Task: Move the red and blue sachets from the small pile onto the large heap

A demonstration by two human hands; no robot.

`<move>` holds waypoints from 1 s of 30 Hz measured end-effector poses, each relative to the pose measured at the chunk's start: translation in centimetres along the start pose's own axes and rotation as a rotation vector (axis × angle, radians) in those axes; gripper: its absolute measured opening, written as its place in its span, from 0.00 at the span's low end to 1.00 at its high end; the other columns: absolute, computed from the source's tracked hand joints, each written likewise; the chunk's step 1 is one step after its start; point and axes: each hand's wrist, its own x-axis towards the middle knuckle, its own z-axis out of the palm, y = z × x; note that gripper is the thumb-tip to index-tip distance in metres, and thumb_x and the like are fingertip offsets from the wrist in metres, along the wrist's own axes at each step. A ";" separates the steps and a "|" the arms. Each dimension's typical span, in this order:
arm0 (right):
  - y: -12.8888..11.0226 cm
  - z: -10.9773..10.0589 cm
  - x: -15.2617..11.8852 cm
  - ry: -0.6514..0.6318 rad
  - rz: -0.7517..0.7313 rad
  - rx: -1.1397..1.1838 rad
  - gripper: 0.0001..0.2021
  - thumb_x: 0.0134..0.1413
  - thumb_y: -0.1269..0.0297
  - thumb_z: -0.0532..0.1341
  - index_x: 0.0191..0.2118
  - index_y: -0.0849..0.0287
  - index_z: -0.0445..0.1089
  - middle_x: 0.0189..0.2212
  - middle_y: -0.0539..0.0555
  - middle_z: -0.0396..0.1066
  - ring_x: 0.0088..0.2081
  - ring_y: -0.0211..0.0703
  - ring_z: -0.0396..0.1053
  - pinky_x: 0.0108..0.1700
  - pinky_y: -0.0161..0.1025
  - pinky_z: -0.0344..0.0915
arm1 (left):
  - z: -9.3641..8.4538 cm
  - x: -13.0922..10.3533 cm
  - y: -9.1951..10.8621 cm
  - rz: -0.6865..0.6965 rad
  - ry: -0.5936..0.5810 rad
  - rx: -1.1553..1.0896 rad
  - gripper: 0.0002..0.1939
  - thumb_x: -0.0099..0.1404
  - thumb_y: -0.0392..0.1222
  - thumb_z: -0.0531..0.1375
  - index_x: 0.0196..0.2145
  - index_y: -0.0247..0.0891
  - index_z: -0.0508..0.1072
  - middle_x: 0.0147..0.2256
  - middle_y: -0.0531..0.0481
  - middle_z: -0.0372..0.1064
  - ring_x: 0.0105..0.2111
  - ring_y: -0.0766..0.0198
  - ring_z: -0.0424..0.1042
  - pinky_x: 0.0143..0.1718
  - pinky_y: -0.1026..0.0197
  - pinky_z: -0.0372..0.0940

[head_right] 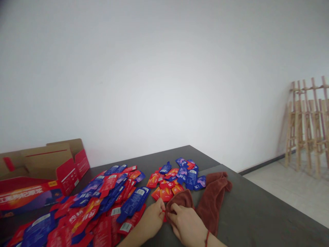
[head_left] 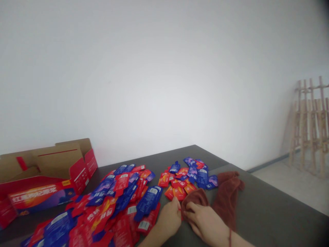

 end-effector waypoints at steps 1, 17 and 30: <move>0.4 -0.1 -0.2 0.002 0.042 -0.007 0.13 0.57 0.69 0.53 0.43 0.53 0.71 0.41 0.52 0.70 0.39 0.44 0.71 0.39 0.37 0.65 | 0.0 0.0 0.0 0.004 0.006 -0.004 0.09 0.58 0.28 0.50 0.35 0.40 0.62 0.34 0.50 0.70 0.35 0.63 0.70 0.31 0.65 0.56; -0.2 0.3 0.7 -0.047 -0.040 -0.043 0.14 0.57 0.71 0.52 0.44 0.56 0.71 0.40 0.53 0.71 0.37 0.44 0.72 0.39 0.37 0.65 | -1.1 0.2 0.2 0.002 -0.112 -0.018 0.10 0.61 0.32 0.48 0.38 0.39 0.65 0.32 0.49 0.71 0.35 0.60 0.69 0.35 0.62 0.59; 3.4 -1.5 -1.8 -0.078 0.210 -0.066 0.15 0.56 0.74 0.50 0.40 0.57 0.72 0.41 0.56 0.70 0.36 0.45 0.73 0.37 0.38 0.65 | -1.0 0.3 0.2 0.034 -0.069 0.087 0.10 0.58 0.30 0.50 0.37 0.39 0.65 0.36 0.48 0.72 0.36 0.61 0.71 0.33 0.63 0.58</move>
